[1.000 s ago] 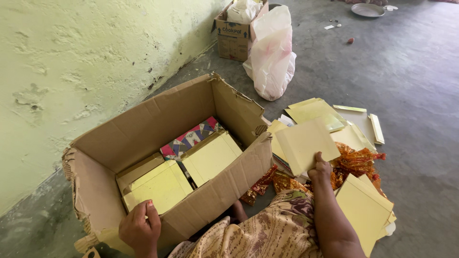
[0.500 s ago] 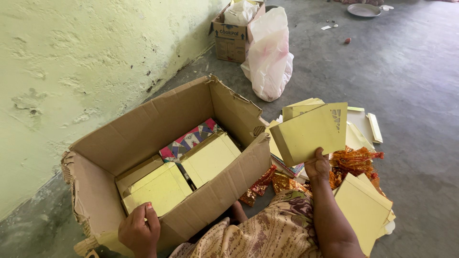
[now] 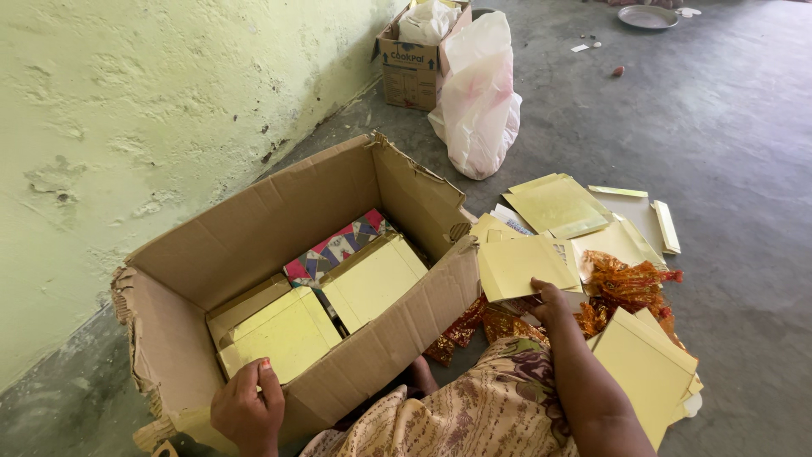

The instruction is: The person sits on the floor and packs small gold-wrapped items into a large cardboard box. They arrange the items in neat rows and then place flat, folded cardboard pieces on top of the items to fill the box.

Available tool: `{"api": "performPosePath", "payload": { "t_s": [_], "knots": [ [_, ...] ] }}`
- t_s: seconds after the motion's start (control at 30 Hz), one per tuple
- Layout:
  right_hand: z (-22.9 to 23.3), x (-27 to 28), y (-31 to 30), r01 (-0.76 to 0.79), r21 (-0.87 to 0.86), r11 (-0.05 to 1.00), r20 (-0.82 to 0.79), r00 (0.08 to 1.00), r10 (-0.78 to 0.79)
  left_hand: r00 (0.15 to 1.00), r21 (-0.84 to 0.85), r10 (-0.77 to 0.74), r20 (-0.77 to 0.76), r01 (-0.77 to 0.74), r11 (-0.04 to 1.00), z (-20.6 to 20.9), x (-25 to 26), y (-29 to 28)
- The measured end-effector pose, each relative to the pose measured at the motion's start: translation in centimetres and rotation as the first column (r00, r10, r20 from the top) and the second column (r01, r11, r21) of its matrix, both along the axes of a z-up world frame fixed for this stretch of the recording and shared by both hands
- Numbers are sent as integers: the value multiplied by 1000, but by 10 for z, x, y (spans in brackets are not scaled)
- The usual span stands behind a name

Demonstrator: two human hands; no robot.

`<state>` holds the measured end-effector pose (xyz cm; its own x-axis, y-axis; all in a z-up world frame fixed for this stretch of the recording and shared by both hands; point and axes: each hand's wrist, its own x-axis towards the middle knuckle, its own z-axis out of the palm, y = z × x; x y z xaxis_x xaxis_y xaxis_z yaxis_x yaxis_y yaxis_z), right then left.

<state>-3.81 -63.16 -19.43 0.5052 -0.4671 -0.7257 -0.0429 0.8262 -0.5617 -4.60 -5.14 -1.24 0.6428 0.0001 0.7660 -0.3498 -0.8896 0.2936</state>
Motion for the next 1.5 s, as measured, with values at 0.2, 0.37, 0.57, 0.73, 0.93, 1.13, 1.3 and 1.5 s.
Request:
{"api": "performPosePath", "payload": {
  "t_s": [0.2,0.37,0.57,0.73,0.93,1.13,1.3,1.5],
  "knots": [
    [-9,6,0,-45,49,998,28,999,44,1000,4,3,10,-3,1000,1,-1,-1],
    [-16,12,-1,-246,-84,966,-94,967,238,1000,8,9,8,-9,1000,0,-1,-1],
    [3,6,-4,164,124,979,72,982,-173,999,23,27,45,-28,999,-5,2,0],
    [13,-50,-22,398,-14,917,267,885,-381,999,6,-10,53,10,1000,0,-1,-2],
    [23,-223,-60,394,-306,867,278,908,-314,998,7,-52,47,52,999,4,-2,1],
    [35,-297,-65,291,-402,868,-122,923,-366,999,126,7,41,-12,992,-10,-9,-11],
    [16,-277,-61,14,-701,713,-472,740,-479,987,204,-159,32,150,968,-27,-28,-65],
    [-11,-214,-71,-281,-950,-136,-141,775,-616,979,241,-201,-10,198,950,-23,-51,-137]
  ]
}}
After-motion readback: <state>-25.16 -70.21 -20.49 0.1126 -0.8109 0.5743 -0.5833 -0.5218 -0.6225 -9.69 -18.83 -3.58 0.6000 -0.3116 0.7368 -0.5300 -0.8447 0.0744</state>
